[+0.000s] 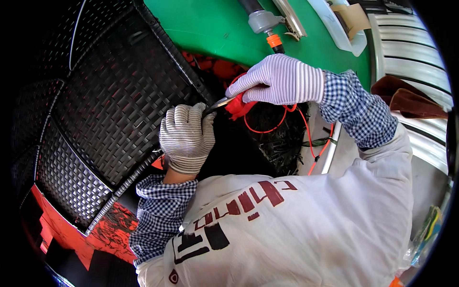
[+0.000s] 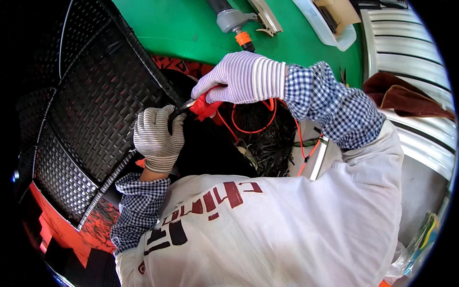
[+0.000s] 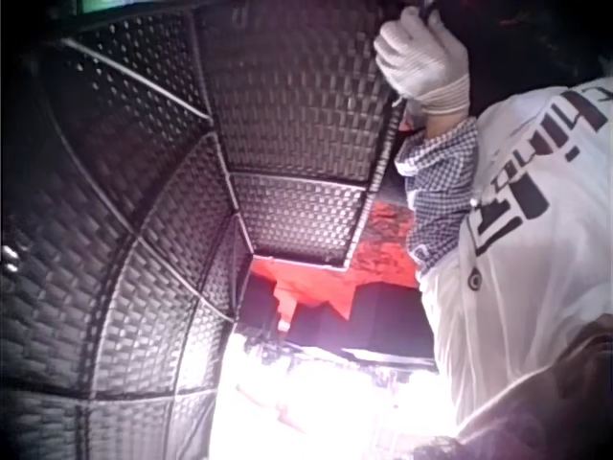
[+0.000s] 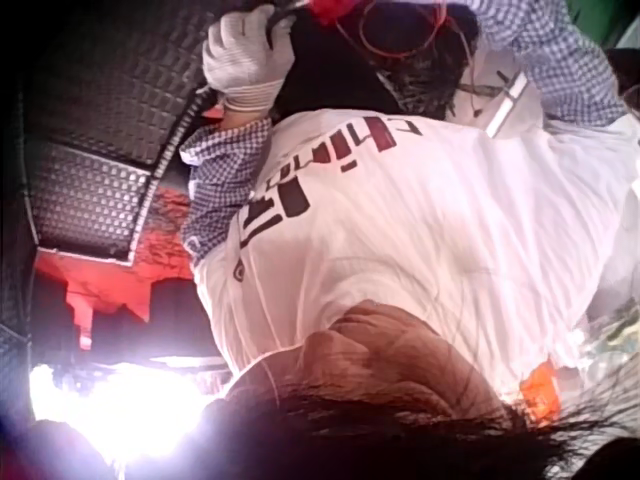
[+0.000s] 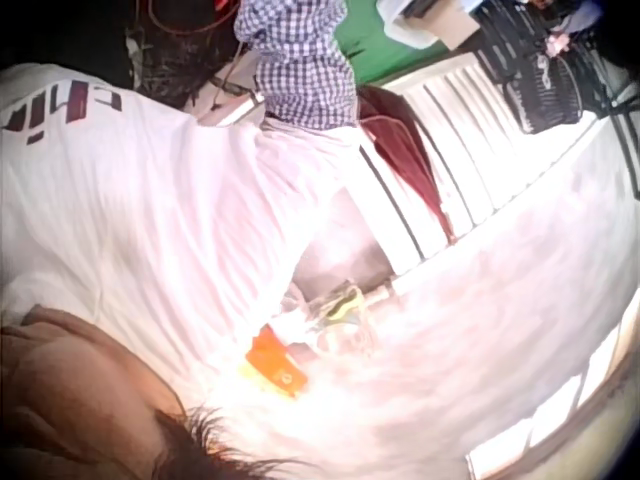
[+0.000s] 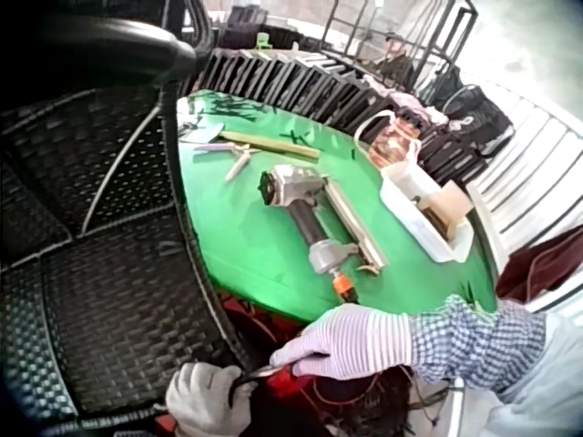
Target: The person attaches wicker panels to a frame using a staple gun and pliers, then uses a hammer to secure parts of the assembly.
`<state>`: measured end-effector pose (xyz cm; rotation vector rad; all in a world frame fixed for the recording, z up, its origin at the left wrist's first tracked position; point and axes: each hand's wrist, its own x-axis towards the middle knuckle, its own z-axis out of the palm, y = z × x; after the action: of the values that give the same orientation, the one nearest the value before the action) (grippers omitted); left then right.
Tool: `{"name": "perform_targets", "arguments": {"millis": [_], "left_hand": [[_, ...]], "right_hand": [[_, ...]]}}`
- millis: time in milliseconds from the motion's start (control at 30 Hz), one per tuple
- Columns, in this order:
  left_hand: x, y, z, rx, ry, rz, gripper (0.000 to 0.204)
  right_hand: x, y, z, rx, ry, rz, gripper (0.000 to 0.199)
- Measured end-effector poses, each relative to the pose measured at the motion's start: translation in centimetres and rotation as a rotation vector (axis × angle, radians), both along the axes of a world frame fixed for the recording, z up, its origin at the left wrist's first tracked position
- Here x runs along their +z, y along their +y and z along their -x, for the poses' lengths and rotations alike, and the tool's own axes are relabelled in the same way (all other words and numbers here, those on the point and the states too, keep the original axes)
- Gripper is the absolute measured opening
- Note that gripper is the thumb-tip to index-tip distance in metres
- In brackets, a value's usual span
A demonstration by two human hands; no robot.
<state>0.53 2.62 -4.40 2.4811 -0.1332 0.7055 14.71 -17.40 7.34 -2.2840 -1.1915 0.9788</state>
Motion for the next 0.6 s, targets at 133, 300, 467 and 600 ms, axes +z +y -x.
{"name": "perform_targets", "arguments": {"millis": [133,300,467,600], "left_hand": [[0.6,0.1,0.0,0.017,0.012,-0.037,0.027],[0.6,0.0,0.1,0.015,0.004,-0.014,0.025],[0.8,0.0,-0.1,0.010,0.017,-0.036,0.026],[0.8,0.0,0.2,0.009,0.041,-0.036,0.026]], "right_hand": [[3.6,0.2,1.0,0.137,-0.446,0.115,0.034],[4.4,0.0,3.4,0.317,-0.724,0.198,0.036],[3.8,1.0,4.4,0.346,-0.688,0.320,0.038],[4.0,1.3,4.8,0.363,-0.674,0.330,0.039]]}}
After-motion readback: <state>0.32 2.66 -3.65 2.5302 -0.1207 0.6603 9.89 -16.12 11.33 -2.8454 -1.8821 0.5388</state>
